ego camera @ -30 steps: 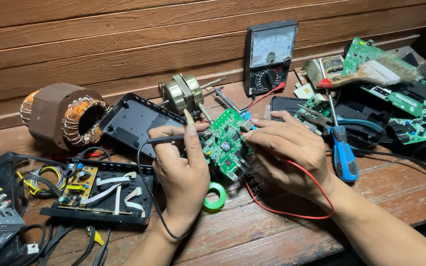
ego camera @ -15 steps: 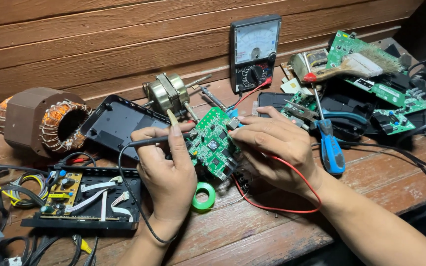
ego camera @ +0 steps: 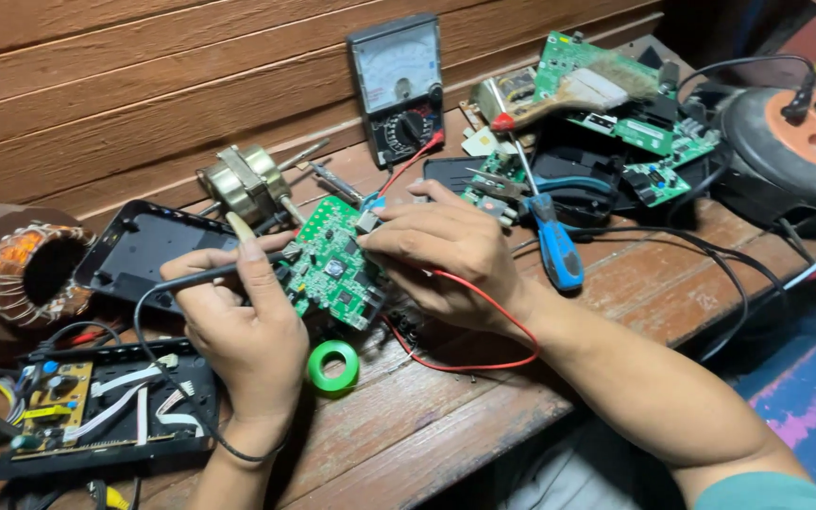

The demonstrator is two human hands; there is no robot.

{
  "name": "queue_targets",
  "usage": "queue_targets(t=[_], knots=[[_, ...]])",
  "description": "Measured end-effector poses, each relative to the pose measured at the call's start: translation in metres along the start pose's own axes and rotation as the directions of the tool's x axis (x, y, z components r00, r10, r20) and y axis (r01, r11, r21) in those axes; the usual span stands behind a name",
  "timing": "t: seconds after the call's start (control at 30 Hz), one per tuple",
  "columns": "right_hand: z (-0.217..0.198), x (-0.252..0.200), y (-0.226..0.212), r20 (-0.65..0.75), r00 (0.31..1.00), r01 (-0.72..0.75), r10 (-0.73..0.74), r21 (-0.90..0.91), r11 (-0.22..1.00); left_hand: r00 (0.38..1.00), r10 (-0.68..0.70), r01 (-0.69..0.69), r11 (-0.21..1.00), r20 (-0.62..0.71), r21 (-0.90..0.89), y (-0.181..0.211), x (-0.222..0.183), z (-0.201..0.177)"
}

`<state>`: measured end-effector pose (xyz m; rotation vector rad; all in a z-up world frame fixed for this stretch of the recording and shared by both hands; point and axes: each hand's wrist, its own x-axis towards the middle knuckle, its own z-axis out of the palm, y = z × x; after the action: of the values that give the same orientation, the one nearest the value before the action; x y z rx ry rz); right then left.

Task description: Testing a circuit board using a multimeter to check for electrical continuity or voltage at various points.

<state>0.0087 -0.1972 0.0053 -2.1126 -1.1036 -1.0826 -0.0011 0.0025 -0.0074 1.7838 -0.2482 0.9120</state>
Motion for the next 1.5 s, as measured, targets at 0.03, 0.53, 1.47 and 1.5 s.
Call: queue_targets(t=[0.03,0.53,1.47,1.5], knots=[[-0.001,0.0,0.0,-0.002,1.0,-0.006,0.006,-0.011,1.0,1.0,0.003,-0.003,1.0,0.008,-0.009,-0.002,-0.001,0.001],[-0.001,0.003,0.002,-0.018,0.998,0.065,-0.065,0.062,0.996,0.998,0.059,-0.056,0.994,0.023,-0.091,-0.008,0.0,0.002],[-0.005,0.003,0.0,0.001,0.999,0.039,-0.039,0.047,0.998,1.0,0.011,-0.01,0.997,0.016,-0.083,0.001,0.0,0.002],[-0.004,0.001,0.0,0.013,1.0,0.02,-0.02,0.007,1.0,0.999,-0.038,0.039,0.997,0.025,-0.073,0.004,0.0,0.0]])
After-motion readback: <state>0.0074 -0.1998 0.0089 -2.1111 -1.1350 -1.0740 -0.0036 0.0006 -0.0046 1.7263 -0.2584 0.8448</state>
